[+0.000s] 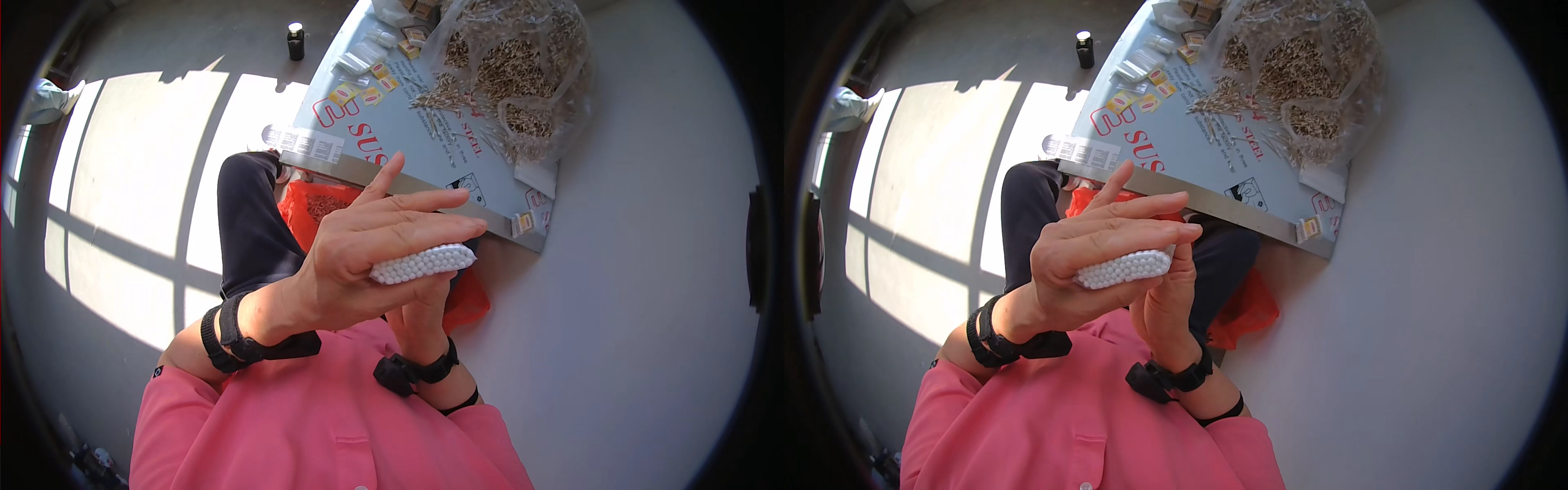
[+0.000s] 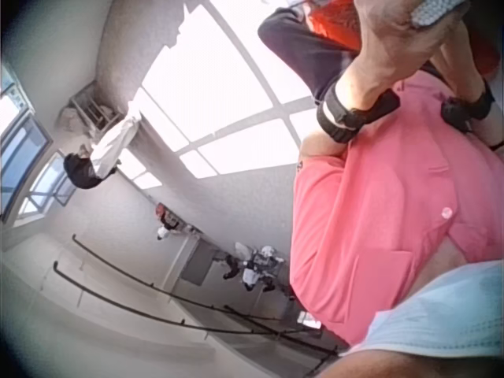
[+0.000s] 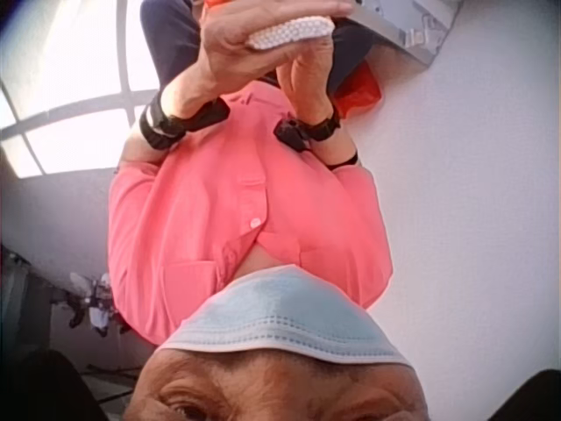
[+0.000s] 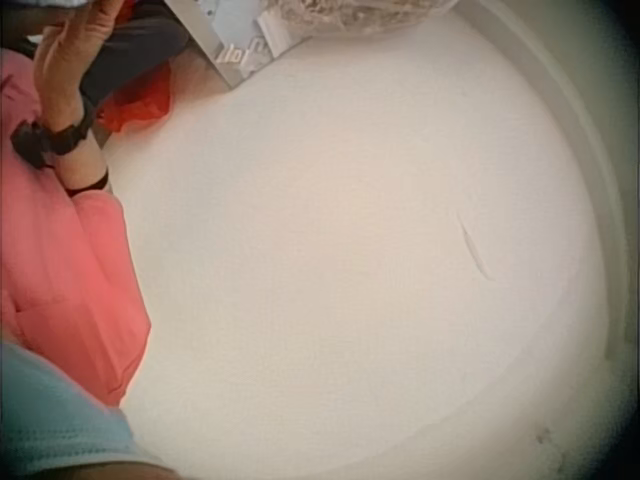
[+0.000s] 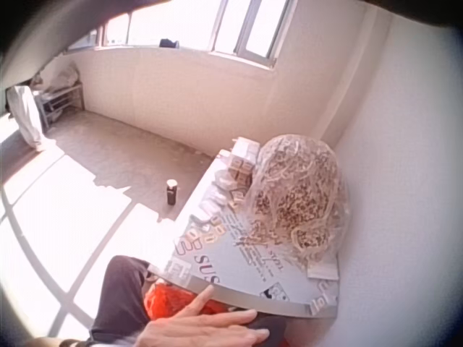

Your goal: Sorting cotton swabs and placing them into individual plastic bags.

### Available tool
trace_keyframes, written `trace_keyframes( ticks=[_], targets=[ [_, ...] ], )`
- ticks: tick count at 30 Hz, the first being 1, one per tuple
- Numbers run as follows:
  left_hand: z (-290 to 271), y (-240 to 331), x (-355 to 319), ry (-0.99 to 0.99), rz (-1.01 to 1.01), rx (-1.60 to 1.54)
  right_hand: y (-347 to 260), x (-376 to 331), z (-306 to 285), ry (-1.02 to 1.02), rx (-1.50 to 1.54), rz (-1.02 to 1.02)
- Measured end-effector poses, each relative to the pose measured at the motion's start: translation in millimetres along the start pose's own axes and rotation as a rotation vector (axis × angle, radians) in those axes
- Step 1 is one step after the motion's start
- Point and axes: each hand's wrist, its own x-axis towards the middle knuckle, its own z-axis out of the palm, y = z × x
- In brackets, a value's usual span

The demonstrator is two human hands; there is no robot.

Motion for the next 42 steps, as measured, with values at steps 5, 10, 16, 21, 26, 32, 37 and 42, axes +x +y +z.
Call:
trace_keyframes(
  ticks=[5,10,16,21,26,32,37,42],
  targets=[
    [-1.3,4.1,5.8,-0.059,0.023,-0.03,-3.2,-0.9,-6.0,-0.036,0.026,0.008],
    [0.2,-2.1,1.9,-0.04,0.047,0.005,2.4,-1.8,-7.9,-0.052,0.095,-0.007],
    [3.2,1.8,1.1,-0.034,-0.038,-0.013,-2.7,-7.4,-2.7,-0.016,0.003,-0.054],
    [1.1,-2.6,-2.5,-0.021,-0.025,0.034,0.4,-3.3,-12.5,0.085,0.02,0.034],
    [-1.5,-9.9,-9.3,-0.004,-0.057,0.035,1.0,2.8,-5.7,0.034,0.047,0.01],
    [-4.6,-6.3,-7.6,-0.014,-0.081,0.036,-2.8,8.9,-8.0,-0.053,0.016,-0.034],
    [-6.1,-5.3,-10.5,-0.033,-0.115,0.042,-6.5,7.3,-2.7,-0.012,0.03,-0.038],
    [-8.3,-4.6,-11.4,-0.046,-0.13,0.042,-8.9,7.1,-6.1,-0.024,0.013,-0.023]
  ],
)
